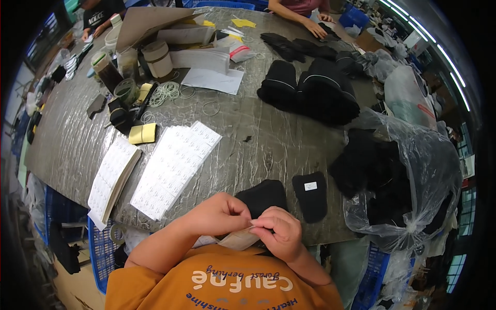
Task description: Applying stickers to fabric shoe components.
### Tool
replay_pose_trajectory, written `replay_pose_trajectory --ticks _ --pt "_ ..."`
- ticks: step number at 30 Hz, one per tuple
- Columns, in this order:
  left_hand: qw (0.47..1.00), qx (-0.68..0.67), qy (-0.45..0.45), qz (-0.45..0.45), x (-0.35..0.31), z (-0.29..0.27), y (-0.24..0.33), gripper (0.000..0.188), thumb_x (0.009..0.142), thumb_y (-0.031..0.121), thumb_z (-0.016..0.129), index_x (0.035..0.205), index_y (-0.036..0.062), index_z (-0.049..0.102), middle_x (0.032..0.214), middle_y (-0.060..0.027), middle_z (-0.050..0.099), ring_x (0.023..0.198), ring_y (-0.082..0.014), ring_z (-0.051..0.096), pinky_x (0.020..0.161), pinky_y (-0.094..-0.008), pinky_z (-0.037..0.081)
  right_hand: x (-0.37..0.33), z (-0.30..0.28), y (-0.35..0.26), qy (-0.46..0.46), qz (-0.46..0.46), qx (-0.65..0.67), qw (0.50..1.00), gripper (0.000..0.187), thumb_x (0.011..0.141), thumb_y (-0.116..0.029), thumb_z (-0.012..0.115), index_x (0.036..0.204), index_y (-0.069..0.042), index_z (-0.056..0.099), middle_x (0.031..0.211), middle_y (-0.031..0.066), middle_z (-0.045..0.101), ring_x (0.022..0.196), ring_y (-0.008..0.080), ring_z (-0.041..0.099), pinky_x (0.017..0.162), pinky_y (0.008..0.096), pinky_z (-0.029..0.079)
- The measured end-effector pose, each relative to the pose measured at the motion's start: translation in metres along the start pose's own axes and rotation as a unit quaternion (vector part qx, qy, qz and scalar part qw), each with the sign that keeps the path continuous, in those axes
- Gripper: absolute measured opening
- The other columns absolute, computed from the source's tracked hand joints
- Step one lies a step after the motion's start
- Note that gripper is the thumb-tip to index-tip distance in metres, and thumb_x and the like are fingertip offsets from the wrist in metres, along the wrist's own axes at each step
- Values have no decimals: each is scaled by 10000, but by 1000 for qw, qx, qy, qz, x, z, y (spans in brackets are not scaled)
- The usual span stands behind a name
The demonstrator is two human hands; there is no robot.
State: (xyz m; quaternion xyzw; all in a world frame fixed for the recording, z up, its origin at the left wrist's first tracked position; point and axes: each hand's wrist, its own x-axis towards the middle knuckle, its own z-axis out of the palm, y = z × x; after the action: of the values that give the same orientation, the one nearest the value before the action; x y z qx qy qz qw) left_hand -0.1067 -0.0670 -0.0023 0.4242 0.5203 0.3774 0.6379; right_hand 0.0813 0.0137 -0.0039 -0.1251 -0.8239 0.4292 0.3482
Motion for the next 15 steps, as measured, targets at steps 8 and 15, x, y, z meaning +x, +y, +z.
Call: replay_pose_trajectory --ticks 8,15 --pt "942 269 186 80 -1 15 -7 118 837 110 600 852 3 646 685 -141 646 612 -249 630 597 -345 486 -15 -6 3 59 76 46 994 189 712 78 712 813 -43 607 977 109 533 869 212 550 729 303 456" --pt "868 470 26 157 -12 18 -9 210 811 133 579 959 -15 573 979 -193 637 924 -348 622 781 -417 501 -16 -22 36 123 318 138 930 33 875 2 629 894 12 605 761 -20 586 668 26 499 621 181 424"
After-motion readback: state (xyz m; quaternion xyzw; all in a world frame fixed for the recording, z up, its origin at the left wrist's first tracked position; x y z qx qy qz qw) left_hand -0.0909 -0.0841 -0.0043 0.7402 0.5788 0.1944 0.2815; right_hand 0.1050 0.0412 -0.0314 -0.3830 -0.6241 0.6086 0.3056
